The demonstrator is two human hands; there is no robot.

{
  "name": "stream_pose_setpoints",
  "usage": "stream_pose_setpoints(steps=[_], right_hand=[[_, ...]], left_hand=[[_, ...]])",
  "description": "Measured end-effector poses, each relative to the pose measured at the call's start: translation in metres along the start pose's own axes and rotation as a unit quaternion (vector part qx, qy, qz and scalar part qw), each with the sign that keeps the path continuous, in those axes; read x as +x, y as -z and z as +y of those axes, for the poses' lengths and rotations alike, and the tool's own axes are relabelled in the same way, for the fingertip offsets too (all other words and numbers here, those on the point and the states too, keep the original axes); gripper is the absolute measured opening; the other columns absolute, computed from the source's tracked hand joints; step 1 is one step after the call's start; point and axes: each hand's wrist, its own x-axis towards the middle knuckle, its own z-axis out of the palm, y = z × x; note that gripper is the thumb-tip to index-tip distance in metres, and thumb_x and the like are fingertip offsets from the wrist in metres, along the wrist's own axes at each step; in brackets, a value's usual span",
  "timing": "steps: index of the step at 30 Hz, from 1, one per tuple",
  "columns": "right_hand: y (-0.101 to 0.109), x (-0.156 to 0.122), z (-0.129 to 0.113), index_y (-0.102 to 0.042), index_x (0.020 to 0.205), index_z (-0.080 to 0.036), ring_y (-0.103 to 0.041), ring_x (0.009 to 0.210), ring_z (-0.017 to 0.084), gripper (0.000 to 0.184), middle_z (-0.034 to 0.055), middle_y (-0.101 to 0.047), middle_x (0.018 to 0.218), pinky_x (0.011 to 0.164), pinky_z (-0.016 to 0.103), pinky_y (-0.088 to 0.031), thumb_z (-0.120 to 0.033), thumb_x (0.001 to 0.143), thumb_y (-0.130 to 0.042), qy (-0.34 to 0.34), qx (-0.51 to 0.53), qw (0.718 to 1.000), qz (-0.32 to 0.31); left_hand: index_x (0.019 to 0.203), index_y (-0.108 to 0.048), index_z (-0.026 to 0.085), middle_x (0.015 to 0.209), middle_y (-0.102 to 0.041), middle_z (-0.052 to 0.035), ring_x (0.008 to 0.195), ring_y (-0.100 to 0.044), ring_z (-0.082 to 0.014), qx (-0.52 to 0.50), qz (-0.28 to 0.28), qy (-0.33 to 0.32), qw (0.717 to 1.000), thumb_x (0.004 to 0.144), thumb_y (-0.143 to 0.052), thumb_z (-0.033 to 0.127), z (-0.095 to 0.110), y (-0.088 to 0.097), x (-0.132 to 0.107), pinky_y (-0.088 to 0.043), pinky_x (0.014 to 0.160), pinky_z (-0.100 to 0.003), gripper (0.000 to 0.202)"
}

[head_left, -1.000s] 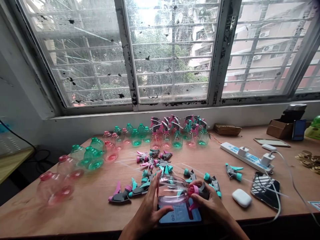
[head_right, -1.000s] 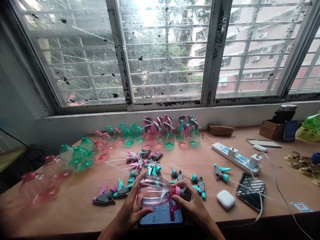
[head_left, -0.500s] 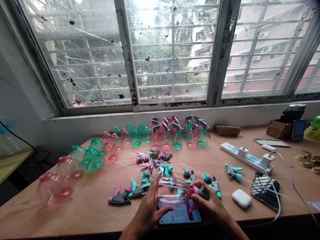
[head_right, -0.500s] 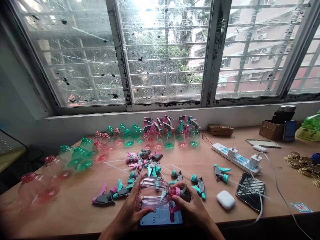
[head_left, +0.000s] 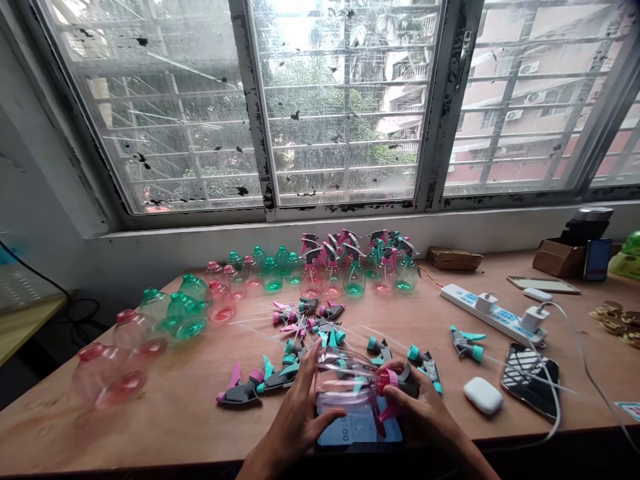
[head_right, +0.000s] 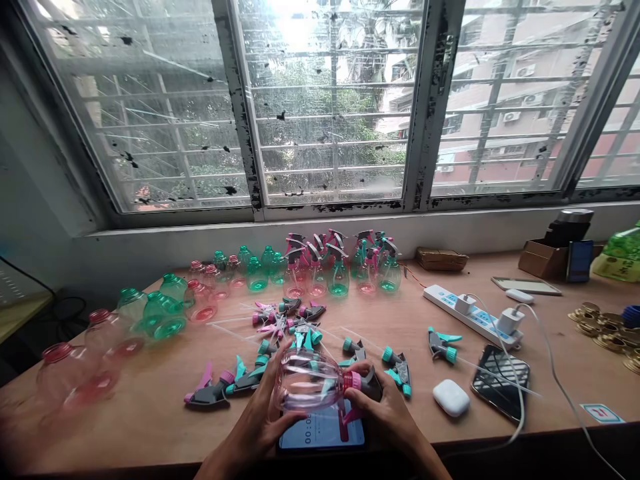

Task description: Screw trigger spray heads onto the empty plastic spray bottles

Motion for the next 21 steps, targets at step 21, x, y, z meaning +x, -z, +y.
stream_pose_setpoints(steps=[21], right_hand=[[-0.001,0.001,0.007,-0.066,0.093,-0.02,-0.06,0.068,0.017,0.034,-0.0008,-0.064,0.08,0.057,0.024,-0.051,-0.042,0.075,-0.083,0.001,0.024,1.0,0.003]], left_hand=[[0.158,-0.004,0.035,0.165,-0.024,-0.0092,0.149,-0.027,-0.0327,0.021,0.007,0.027,0.999,0.096,-0.054,0.051,-0.008,-0.004,-0.006,-0.029,0.118,-0.053,0.081]])
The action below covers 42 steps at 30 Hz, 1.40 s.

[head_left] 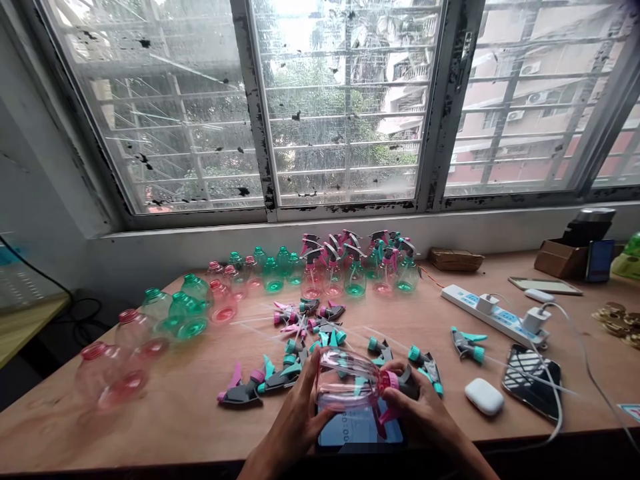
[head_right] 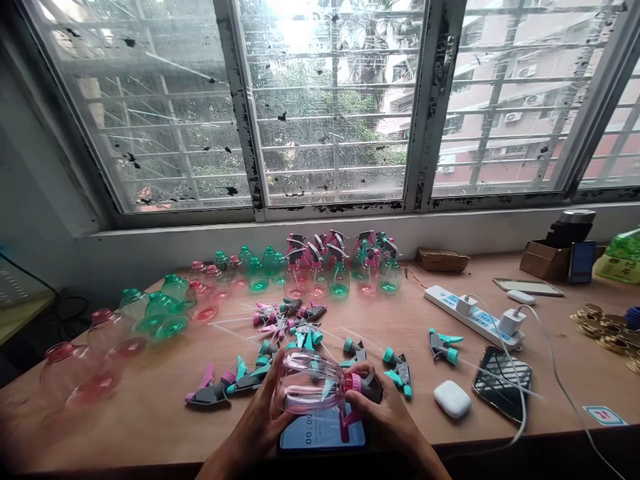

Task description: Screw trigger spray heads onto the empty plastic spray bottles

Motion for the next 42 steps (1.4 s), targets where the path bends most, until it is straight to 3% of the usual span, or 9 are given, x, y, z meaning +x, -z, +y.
stream_pose_setpoints(steps=[7,14,20,25,31,34,39,42], right_hand=[[-0.002,0.0,-0.006,-0.068,0.098,-0.021,-0.063,0.077,0.02,0.033,0.0019,-0.068,0.088,0.068,0.028,-0.053,-0.04,0.076,-0.083,0.025,-0.024,0.999,0.003],[-0.004,-0.001,-0.003,-0.064,0.099,-0.023,-0.066,0.073,0.02,0.035,0.0024,-0.071,0.089,0.064,0.029,-0.055,-0.037,0.074,-0.085,0.036,-0.026,0.999,0.016],[-0.001,-0.002,-0.003,-0.065,0.1,-0.022,-0.063,0.072,0.018,0.032,0.0016,-0.067,0.088,0.061,0.026,-0.054,-0.04,0.078,-0.081,0.027,-0.019,0.999,0.005],[0.0,-0.002,-0.003,-0.066,0.097,-0.02,-0.061,0.069,0.017,0.033,0.0003,-0.064,0.083,0.059,0.025,-0.052,-0.041,0.077,-0.082,0.019,-0.028,0.999,-0.003],[-0.003,-0.003,-0.004,-0.065,0.097,-0.021,-0.062,0.071,0.019,0.034,0.0008,-0.064,0.083,0.059,0.027,-0.056,-0.042,0.077,-0.081,0.02,-0.033,0.999,-0.011],[-0.003,-0.003,-0.007,-0.066,0.097,-0.02,-0.063,0.07,0.019,0.035,0.0019,-0.066,0.083,0.058,0.027,-0.056,-0.044,0.076,-0.081,0.022,-0.037,0.999,0.002],[-0.005,-0.003,-0.011,-0.067,0.093,-0.021,-0.063,0.067,0.02,0.036,0.0019,-0.066,0.08,0.055,0.029,-0.057,-0.047,0.073,-0.083,0.004,-0.027,1.0,0.002],[-0.006,-0.003,-0.012,-0.066,0.093,-0.021,-0.063,0.069,0.021,0.037,0.0025,-0.066,0.082,0.056,0.031,-0.059,-0.046,0.073,-0.083,-0.006,-0.018,1.0,-0.01]], left_hand=[[0.159,-0.009,0.027,0.162,-0.029,-0.0154,0.146,-0.033,-0.0362,0.082,0.025,-0.022,0.996,0.09,-0.058,0.059,0.001,0.003,0.004,-0.036,0.115,-0.054,0.091],[0.158,-0.015,0.027,0.158,-0.037,-0.013,0.143,-0.039,-0.0366,0.099,0.058,-0.019,0.993,0.088,-0.058,0.061,-0.001,0.003,0.004,-0.041,0.112,-0.054,0.089],[0.159,-0.011,0.028,0.162,-0.028,-0.0138,0.147,-0.031,-0.0366,0.059,0.018,-0.001,0.998,0.09,-0.059,0.057,-0.004,0.002,0.003,-0.034,0.116,-0.055,0.089],[0.158,-0.004,0.035,0.164,-0.024,-0.0113,0.148,-0.031,-0.0325,0.019,0.018,-0.004,1.0,0.101,-0.044,0.046,-0.004,-0.002,0.002,-0.031,0.117,-0.056,0.07],[0.158,0.001,0.031,0.162,-0.028,-0.0162,0.149,-0.026,-0.0378,0.019,-0.001,-0.014,1.0,0.082,-0.071,0.055,0.003,0.003,0.002,-0.026,0.118,-0.058,0.107],[0.158,-0.004,0.029,0.161,-0.029,-0.0177,0.149,-0.026,-0.0382,0.013,0.001,-0.008,1.0,0.083,-0.072,0.051,0.002,0.002,0.003,-0.025,0.119,-0.058,0.104],[0.158,-0.006,0.031,0.163,-0.026,-0.0133,0.15,-0.026,-0.0319,-0.015,0.011,0.007,1.0,0.097,-0.057,0.032,0.0,-0.002,0.002,-0.028,0.119,-0.054,0.079],[0.158,-0.003,0.031,0.162,-0.028,-0.0144,0.15,-0.025,-0.0342,-0.006,0.016,-0.005,1.0,0.088,-0.071,0.037,0.001,-0.001,0.002,-0.027,0.119,-0.055,0.098]])
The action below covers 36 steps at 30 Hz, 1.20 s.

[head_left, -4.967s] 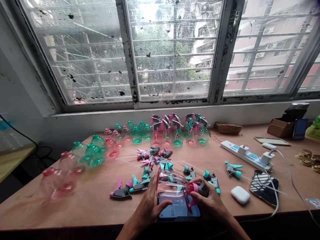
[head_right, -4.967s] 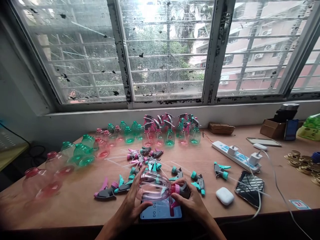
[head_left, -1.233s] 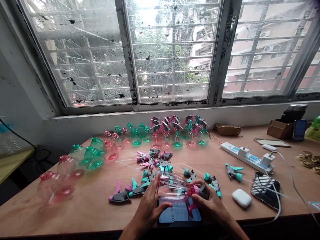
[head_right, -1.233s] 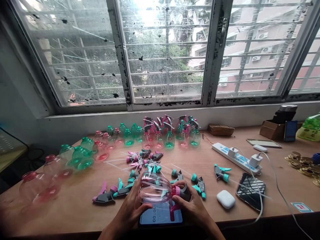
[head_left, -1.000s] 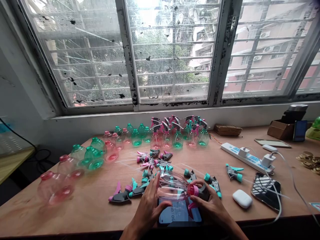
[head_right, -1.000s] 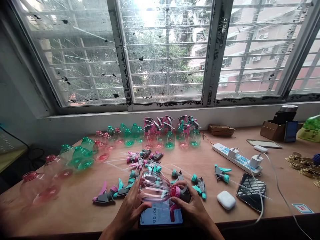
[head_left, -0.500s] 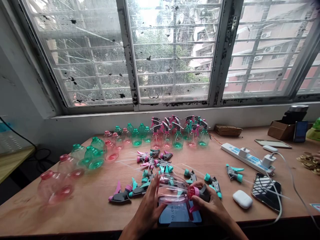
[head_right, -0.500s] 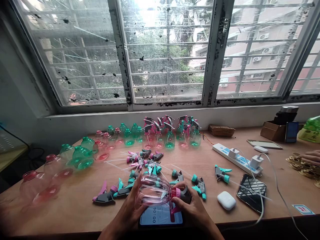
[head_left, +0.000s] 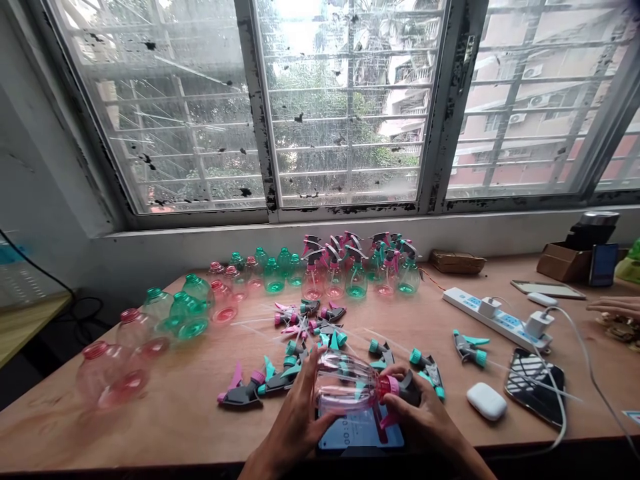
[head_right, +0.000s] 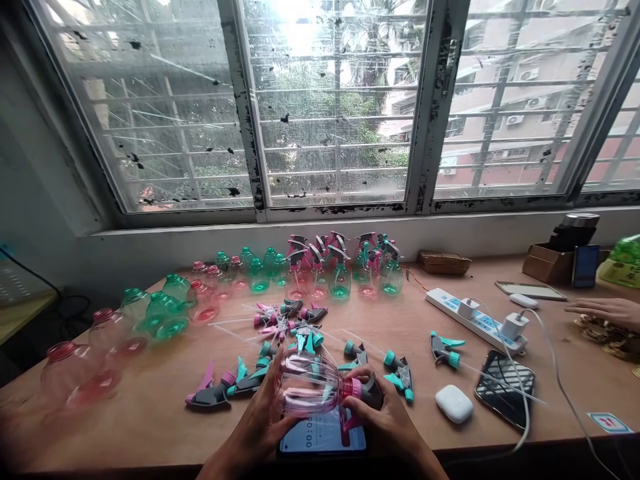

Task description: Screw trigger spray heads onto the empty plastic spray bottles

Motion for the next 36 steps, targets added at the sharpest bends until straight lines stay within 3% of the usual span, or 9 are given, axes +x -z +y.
stream_pose_setpoints(steps=[4,8,11,13,17,21,26,31,36], right_hand=[[0.0,0.0,0.0,-0.066,0.094,-0.021,-0.063,0.066,0.018,0.034,0.0002,-0.067,0.077,0.056,0.027,-0.056,-0.043,0.075,-0.083,0.005,0.0,1.0,-0.004],[0.0,-0.001,0.0,-0.066,0.094,-0.021,-0.063,0.063,0.017,0.034,-0.0012,-0.067,0.073,0.055,0.026,-0.054,-0.044,0.076,-0.082,-0.002,0.003,1.0,-0.006],[0.0,-0.001,0.001,-0.066,0.094,-0.02,-0.063,0.066,0.018,0.035,-0.0003,-0.067,0.076,0.058,0.026,-0.053,-0.044,0.075,-0.083,0.003,-0.01,1.0,-0.009],[0.0,-0.001,0.003,-0.066,0.095,-0.02,-0.063,0.065,0.018,0.036,-0.0004,-0.066,0.076,0.058,0.028,-0.053,-0.044,0.075,-0.082,-0.004,-0.012,1.0,-0.011],[0.0,0.0,0.006,-0.065,0.096,-0.02,-0.062,0.064,0.019,0.038,-0.0005,-0.066,0.076,0.058,0.029,-0.054,-0.045,0.073,-0.083,-0.003,-0.005,1.0,-0.007],[0.0,0.0,0.006,-0.064,0.096,-0.022,-0.064,0.066,0.02,0.039,-0.0006,-0.066,0.076,0.058,0.03,-0.055,-0.046,0.073,-0.083,-0.011,0.006,1.0,-0.006],[0.0,0.0,0.005,-0.064,0.095,-0.022,-0.065,0.067,0.022,0.038,-0.0002,-0.067,0.075,0.059,0.03,-0.055,-0.048,0.073,-0.082,-0.009,-0.005,1.0,-0.004],[0.0,0.001,0.005,-0.066,0.095,-0.022,-0.063,0.067,0.02,0.037,0.0002,-0.068,0.078,0.059,0.029,-0.055,-0.045,0.072,-0.084,0.003,-0.004,1.0,-0.002],[0.0,-0.001,0.005,-0.066,0.095,-0.023,-0.063,0.067,0.02,0.035,0.0001,-0.068,0.078,0.059,0.029,-0.055,-0.045,0.073,-0.083,0.002,0.003,1.0,0.0]], left_hand=[[0.158,-0.003,0.033,0.162,-0.028,-0.0158,0.149,-0.024,-0.0369,0.001,0.001,0.002,1.0,0.077,-0.081,0.046,0.002,0.002,0.003,-0.027,0.118,-0.057,0.113],[0.158,-0.006,0.034,0.164,-0.022,-0.0133,0.15,-0.024,-0.035,-0.015,0.015,-0.014,1.0,0.092,-0.063,0.045,0.004,0.001,0.004,-0.033,0.117,-0.053,0.088],[0.157,-0.008,0.036,0.164,-0.023,-0.0122,0.144,-0.038,-0.034,-0.03,0.016,-0.014,0.999,0.098,-0.052,0.046,0.006,0.001,0.003,-0.041,0.113,-0.051,0.074],[0.157,-0.005,0.037,0.164,-0.023,-0.0131,0.142,-0.042,-0.0348,-0.034,0.011,-0.009,0.999,0.095,-0.057,0.051,0.008,0.003,0.002,-0.041,0.112,-0.052,0.082],[0.158,0.005,0.034,0.165,-0.02,-0.0156,0.148,-0.027,-0.0391,-0.015,0.0,-0.021,1.0,0.082,-0.071,0.057,0.007,0.004,0.002,-0.031,0.117,-0.057,0.109],[0.158,0.0,0.034,0.165,-0.021,-0.0139,0.15,-0.021,-0.0394,-0.003,0.006,-0.028,1.0,0.087,-0.07,0.046,0.001,0.001,0.002,-0.028,0.118,-0.059,0.101],[0.158,0.005,0.035,0.164,-0.022,-0.0154,0.144,-0.037,-0.0374,-0.03,0.003,-0.023,0.999,0.091,-0.067,0.039,-0.002,-0.002,0.0,-0.038,0.114,-0.056,0.097],[0.157,0.008,0.033,0.166,-0.015,-0.0156,0.15,-0.018,-0.0393,-0.014,-0.015,-0.022,1.0,0.08,-0.077,0.049,0.001,0.003,0.0,-0.025,0.117,-0.06,0.116],[0.158,0.001,0.031,0.166,-0.013,-0.0147,0.151,-0.019,-0.036,-0.031,-0.014,-0.005,0.999,0.09,-0.067,0.03,0.004,0.001,0.001,-0.024,0.118,-0.058,0.096]])
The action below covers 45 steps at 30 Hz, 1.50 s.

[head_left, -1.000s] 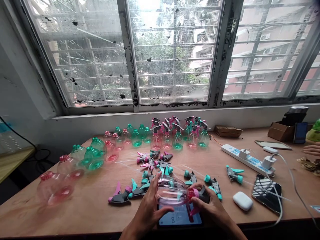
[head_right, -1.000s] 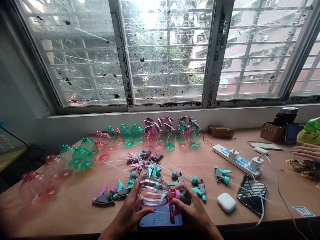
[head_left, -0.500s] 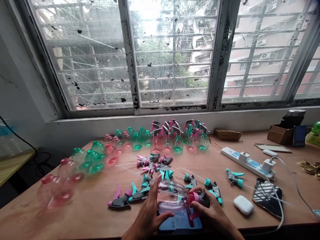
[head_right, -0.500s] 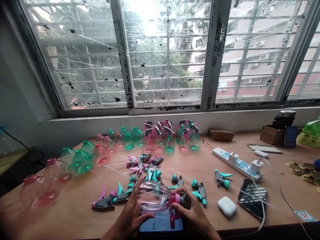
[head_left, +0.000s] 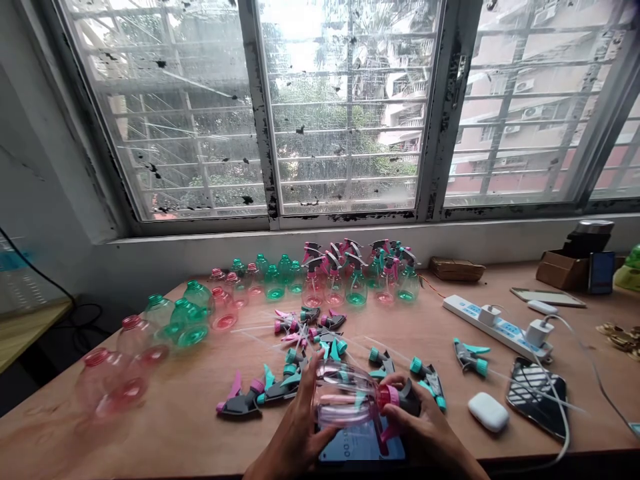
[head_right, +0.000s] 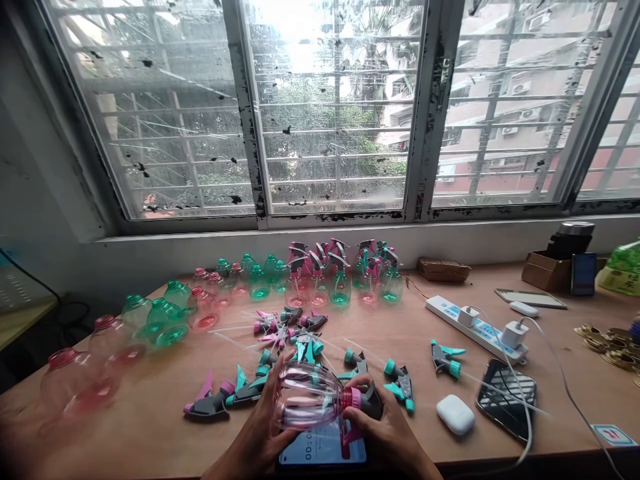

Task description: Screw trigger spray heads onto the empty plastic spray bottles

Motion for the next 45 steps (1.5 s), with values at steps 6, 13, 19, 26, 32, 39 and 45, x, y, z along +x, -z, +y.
stream_pose_setpoints(steps=[6,13,19,26,32,39,45], right_hand=[[0.001,0.001,0.0,-0.066,0.095,-0.022,-0.065,0.07,0.022,0.038,0.0021,-0.068,0.082,0.06,0.03,-0.056,-0.047,0.072,-0.083,0.004,-0.016,1.0,0.003],[-0.001,0.0,-0.001,-0.066,0.095,-0.022,-0.063,0.067,0.021,0.036,0.0008,-0.068,0.076,0.058,0.03,-0.057,-0.045,0.073,-0.083,-0.004,0.006,1.0,-0.001],[0.0,0.001,0.002,-0.066,0.095,-0.021,-0.062,0.066,0.02,0.036,0.0002,-0.066,0.076,0.056,0.03,-0.057,-0.044,0.073,-0.084,-0.008,0.022,1.0,-0.006],[0.0,0.001,0.003,-0.065,0.096,-0.021,-0.064,0.069,0.021,0.038,0.0015,-0.067,0.081,0.057,0.031,-0.059,-0.044,0.073,-0.084,-0.012,0.03,0.999,-0.01],[-0.001,0.002,0.002,-0.066,0.094,-0.021,-0.064,0.065,0.02,0.04,0.0,-0.067,0.075,0.056,0.03,-0.058,-0.046,0.069,-0.086,-0.01,0.018,1.0,0.012],[0.0,0.001,0.003,-0.066,0.096,-0.022,-0.064,0.067,0.02,0.038,0.0018,-0.068,0.08,0.056,0.03,-0.059,-0.044,0.072,-0.085,-0.008,0.026,1.0,-0.004],[0.002,0.002,0.0,-0.067,0.095,-0.022,-0.064,0.067,0.02,0.035,0.0018,-0.069,0.077,0.057,0.029,-0.058,-0.044,0.074,-0.084,-0.002,0.017,1.0,-0.002]], left_hand=[[0.157,0.008,0.032,0.167,-0.004,-0.0152,0.153,-0.003,-0.0372,0.008,-0.009,0.012,1.0,0.085,-0.074,0.038,0.005,0.001,0.0,-0.015,0.119,-0.061,0.11],[0.157,0.008,0.035,0.168,0.002,-0.0116,0.152,-0.003,-0.039,0.013,-0.008,0.003,1.0,0.089,-0.066,0.049,0.001,0.002,0.001,-0.016,0.12,-0.061,0.102],[0.156,0.015,0.035,0.167,-0.009,-0.0147,0.142,-0.042,-0.0342,-0.036,-0.009,0.0,0.999,0.093,-0.061,0.047,0.001,-0.002,0.0,-0.042,0.111,-0.051,0.099],[0.158,0.0,0.029,0.167,-0.01,-0.0153,0.152,-0.012,-0.038,-0.007,-0.01,-0.014,1.0,0.087,-0.068,0.049,-0.002,0.001,0.001,-0.021,0.12,-0.057,0.1],[0.157,0.008,0.037,0.166,-0.012,-0.0136,0.141,-0.042,-0.0353,-0.055,-0.012,-0.014,0.998,0.095,-0.062,0.039,-0.007,-0.004,-0.001,-0.04,0.112,-0.054,0.093],[0.158,0.002,0.035,0.167,-0.013,-0.0116,0.152,-0.013,-0.0386,-0.043,-0.01,-0.01,0.999,0.083,-0.07,0.056,-0.005,0.0,-0.001,-0.021,0.12,-0.058,0.106],[0.157,-0.005,0.038,0.167,-0.015,-0.0068,0.152,-0.018,-0.0321,-0.03,0.015,-0.028,0.999,0.1,-0.052,0.037,-0.013,-0.004,-0.001,-0.025,0.12,-0.053,0.074]])
